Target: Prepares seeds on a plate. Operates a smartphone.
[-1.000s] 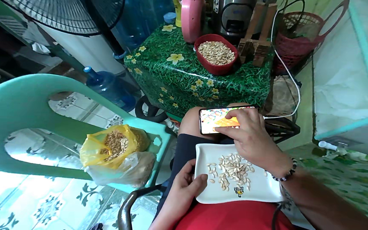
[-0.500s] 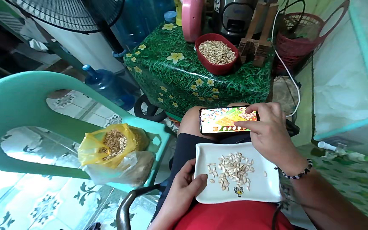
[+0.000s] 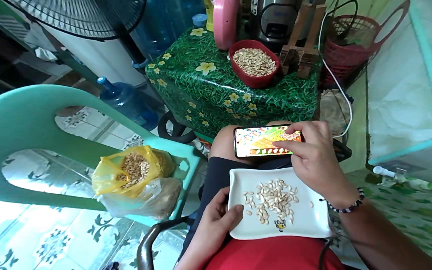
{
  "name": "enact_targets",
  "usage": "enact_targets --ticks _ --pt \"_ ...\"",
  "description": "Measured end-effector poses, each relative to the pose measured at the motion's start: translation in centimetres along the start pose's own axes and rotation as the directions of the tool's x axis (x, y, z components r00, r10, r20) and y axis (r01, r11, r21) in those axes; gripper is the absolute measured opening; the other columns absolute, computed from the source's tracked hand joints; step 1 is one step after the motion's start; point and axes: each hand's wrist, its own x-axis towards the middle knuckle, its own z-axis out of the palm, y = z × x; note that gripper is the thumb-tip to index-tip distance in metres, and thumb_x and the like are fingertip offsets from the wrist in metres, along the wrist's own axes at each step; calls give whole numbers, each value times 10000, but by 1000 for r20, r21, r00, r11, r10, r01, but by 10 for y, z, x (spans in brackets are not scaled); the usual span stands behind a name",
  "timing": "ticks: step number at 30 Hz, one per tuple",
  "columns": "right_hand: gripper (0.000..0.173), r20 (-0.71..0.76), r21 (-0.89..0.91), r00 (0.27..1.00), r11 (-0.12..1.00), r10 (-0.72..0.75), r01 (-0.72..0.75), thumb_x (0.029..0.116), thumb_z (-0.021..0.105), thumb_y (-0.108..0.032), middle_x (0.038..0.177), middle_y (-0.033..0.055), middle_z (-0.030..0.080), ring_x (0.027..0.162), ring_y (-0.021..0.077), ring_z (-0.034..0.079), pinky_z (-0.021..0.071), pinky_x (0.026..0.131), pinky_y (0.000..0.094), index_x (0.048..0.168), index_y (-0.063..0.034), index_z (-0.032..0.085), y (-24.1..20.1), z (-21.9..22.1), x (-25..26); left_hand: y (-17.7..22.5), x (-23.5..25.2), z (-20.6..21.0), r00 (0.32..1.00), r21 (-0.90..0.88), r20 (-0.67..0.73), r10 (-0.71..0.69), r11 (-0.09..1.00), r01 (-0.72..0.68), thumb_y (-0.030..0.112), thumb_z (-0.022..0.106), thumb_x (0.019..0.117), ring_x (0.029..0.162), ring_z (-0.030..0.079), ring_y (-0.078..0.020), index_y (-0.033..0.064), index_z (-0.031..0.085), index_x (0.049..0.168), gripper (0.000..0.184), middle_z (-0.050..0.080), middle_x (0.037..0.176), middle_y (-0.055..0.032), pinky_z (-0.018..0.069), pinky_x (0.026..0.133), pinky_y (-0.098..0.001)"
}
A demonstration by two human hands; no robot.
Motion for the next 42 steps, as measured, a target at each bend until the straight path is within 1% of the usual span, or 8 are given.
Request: enact_targets --ticks 6,10,13,18,23,25,32,42 --pt "432 -44 31 998 999 46 -45 878 492 5 1218 112 616 1179 355 499 424 945 518 1149 -168 781 0 -8 6 0 0 1 1000 -12 2 -6 1000 6 45 586 984 867 728 -155 21 504 1357 382 719 1058 -81 624 768 -308" --pt "417 18 34 1000 999 -20 19 881 526 -13 1235 117 612 1214 383 492 425 925 570 1112 -228 799 -5 3 4 1 0 1 1000 -1 -6 -3 1000 3 43 592 984 869 728 -147 20 509 1355 381 719 1062 -76 623 777 -302" --pt "428 77 31 994 997 -79 76 873 552 -4 1227 103 613 1256 390 473 406 957 598 1102 -265 802 -12 11 6 1 0 0 1000 3 1 3 1000 -3 37 587 984 877 728 -150 19 507 1354 379 718 1069 -80 623 780 -303" --pt "442 134 -2 982 991 -134 136 873 559 5 1227 90 616 1269 382 465 395 957 587 1089 -288 810 -18 18 9 1 0 0 1000 5 1 -4 1000 4 40 585 983 860 727 -151 21 510 1350 375 719 1058 -83 622 769 -303" --pt "445 161 -43 981 992 -109 117 879 573 10 1233 84 622 1239 379 481 401 943 585 1090 -300 813 -14 18 7 1 0 0 1000 -4 5 -1 1000 1 28 579 984 863 729 -156 21 508 1351 374 718 1059 -91 623 770 -306" --pt "426 142 -51 986 994 -84 93 880 579 12 1218 90 626 1247 386 482 401 955 599 1070 -285 816 -12 15 7 1 0 0 1000 -8 1 -2 1000 2 28 582 985 877 728 -159 17 512 1348 370 716 1073 -90 623 780 -309" --pt "402 100 -61 995 998 -2 9 886 578 5 1255 117 622 1211 402 495 407 909 599 1048 -266 827 4 -1 2 3 1 0 1000 16 -6 -25 1000 25 49 590 985 855 727 -142 32 513 1345 369 721 1044 -67 622 761 -299" --pt "406 99 -51 995 998 -24 29 859 569 4 1216 118 630 1216 404 489 404 923 609 1051 -246 826 0 5 -4 1 1 0 1000 10 -2 -16 1000 16 44 591 984 844 727 -146 22 513 1344 369 723 1034 -76 622 759 -301"
